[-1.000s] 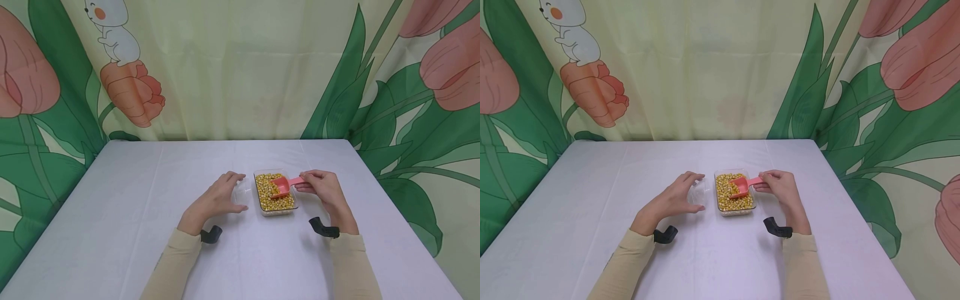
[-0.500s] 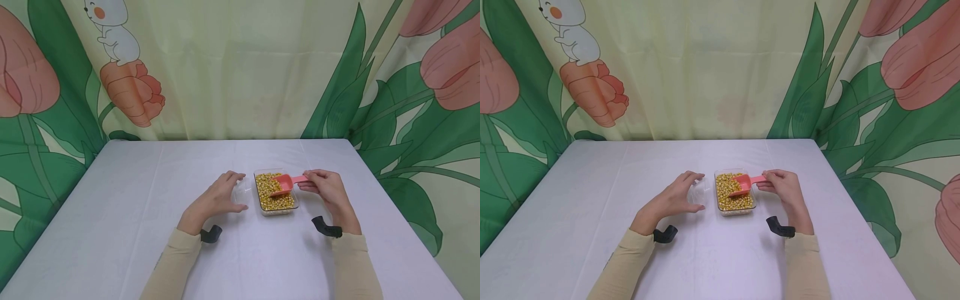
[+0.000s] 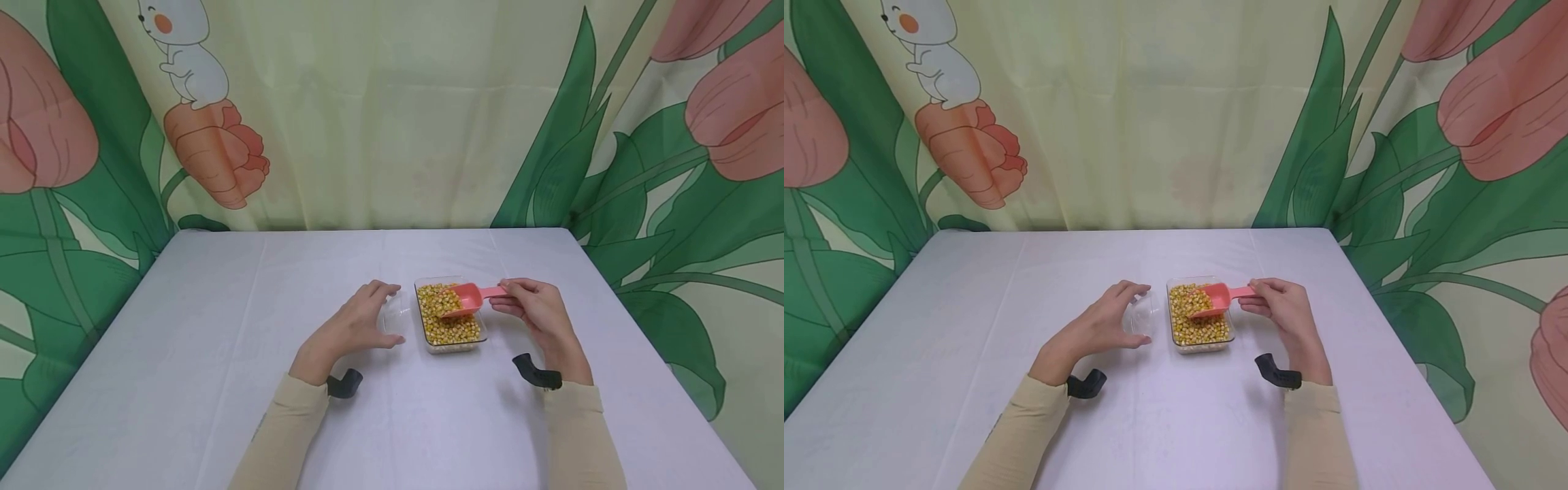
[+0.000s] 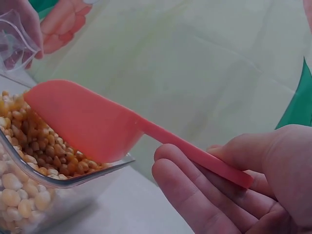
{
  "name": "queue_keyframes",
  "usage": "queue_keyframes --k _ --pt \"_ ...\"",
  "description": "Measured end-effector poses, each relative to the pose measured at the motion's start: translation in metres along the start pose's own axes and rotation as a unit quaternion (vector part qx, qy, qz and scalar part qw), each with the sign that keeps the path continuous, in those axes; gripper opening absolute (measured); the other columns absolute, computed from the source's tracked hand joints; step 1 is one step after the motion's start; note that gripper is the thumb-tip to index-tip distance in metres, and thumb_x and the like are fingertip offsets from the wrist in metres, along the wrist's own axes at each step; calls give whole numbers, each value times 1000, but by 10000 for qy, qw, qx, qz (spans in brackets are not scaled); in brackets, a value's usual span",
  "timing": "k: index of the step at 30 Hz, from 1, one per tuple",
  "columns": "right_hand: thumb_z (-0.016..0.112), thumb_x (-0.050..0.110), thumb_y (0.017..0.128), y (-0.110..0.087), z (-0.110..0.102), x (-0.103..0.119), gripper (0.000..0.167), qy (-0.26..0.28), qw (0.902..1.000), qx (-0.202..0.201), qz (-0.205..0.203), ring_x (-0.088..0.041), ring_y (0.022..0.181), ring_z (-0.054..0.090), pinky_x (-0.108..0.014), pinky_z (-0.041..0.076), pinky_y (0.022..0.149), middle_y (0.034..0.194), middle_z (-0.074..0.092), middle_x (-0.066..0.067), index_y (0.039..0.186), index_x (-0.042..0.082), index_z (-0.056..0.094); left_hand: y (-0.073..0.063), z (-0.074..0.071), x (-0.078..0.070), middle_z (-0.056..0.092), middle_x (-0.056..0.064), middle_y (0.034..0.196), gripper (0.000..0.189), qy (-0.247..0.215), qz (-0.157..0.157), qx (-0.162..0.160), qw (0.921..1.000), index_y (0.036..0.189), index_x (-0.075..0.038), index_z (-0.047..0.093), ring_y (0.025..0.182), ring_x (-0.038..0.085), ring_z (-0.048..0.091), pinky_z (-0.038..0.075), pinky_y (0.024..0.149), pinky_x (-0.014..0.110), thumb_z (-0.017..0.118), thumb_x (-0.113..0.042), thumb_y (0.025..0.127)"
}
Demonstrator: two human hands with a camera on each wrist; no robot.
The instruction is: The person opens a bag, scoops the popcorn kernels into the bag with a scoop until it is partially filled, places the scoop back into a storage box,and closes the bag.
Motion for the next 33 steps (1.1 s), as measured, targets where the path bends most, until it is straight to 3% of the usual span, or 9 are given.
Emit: queue_keyframes --k 13,33 --pt "66 31 95 0 -3 0 41 479 9988 20 -6 -12 81 75 -25 58 80 91 75 5 124 3 57 0 1 0 52 5 134 84 38 35 -12 10000 145 -13 45 117 21 54 50 101 39 83 -42 76" --pt "67 31 94 -6 7 12 42 528 9982 140 -262 -12 80 75 -26 58 79 92 74 5 123 2 57 2 5 -1 52 5 135 86 115 -106 50 9999 145 -14 44 117 21 53 50 101 40 83 -46 76"
Point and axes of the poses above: each hand's wrist, its own y-axis towards the middle knuckle, its own z-axis out of the palm, x = y × z, the point moved 10 cm from there along y, towards the middle knuckle
